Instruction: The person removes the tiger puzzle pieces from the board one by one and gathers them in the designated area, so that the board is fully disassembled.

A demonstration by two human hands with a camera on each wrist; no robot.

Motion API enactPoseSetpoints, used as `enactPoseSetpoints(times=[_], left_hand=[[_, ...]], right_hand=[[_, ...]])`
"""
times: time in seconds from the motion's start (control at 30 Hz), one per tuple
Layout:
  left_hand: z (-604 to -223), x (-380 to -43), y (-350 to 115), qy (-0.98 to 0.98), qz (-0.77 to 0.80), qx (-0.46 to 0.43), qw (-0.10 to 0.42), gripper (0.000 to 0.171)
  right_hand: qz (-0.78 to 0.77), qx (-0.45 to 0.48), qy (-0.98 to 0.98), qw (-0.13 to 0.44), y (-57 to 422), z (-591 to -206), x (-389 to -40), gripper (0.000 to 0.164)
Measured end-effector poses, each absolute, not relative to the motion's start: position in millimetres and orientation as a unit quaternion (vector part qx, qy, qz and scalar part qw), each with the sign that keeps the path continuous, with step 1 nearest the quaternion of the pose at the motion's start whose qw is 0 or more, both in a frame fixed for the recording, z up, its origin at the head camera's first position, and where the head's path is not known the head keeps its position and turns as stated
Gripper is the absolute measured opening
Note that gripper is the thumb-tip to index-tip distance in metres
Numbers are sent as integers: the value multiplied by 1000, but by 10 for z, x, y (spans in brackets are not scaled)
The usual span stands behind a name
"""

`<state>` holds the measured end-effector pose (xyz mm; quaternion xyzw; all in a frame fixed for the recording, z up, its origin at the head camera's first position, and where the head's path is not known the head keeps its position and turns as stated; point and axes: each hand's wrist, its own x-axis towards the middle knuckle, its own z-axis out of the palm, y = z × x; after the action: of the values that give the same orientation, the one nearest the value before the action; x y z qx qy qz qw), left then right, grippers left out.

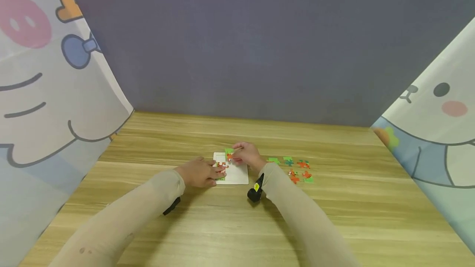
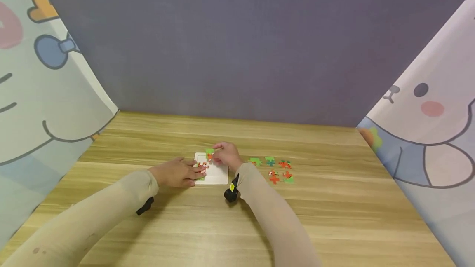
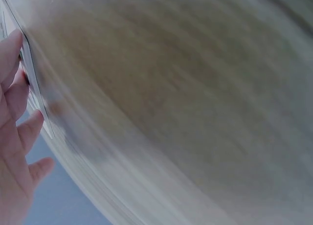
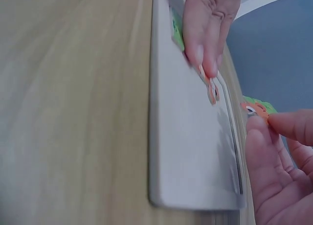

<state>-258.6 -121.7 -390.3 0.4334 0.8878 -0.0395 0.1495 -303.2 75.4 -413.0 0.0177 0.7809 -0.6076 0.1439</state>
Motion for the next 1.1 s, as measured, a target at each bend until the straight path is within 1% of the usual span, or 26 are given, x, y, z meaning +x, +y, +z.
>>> enactPoseSetpoints(times=[0.53, 0.67, 0.8, 0.93, 1.1], left_hand=[[-3894, -2548, -1207, 894, -66, 416, 153, 46], [-3900, -2532, -1153, 893, -63, 418, 154, 46], [-3883, -2527, -1123, 895, -60, 408, 169, 46], [-3870, -2523, -1134, 898, -64, 397, 177, 46], [-3863, -2521, -1155, 899, -62, 396, 176, 46]], right_hand=[[-588, -26, 790, 169, 896, -4072, -2956, 28], [-574, -19, 802, 165, 1064, -4076, -2898, 27], [-568, -23, 806, 163, 1186, -4076, -2865, 27], [-561, -33, 810, 165, 1225, -4067, -2857, 28], [-562, -18, 809, 169, 1233, -4062, -2841, 28]])
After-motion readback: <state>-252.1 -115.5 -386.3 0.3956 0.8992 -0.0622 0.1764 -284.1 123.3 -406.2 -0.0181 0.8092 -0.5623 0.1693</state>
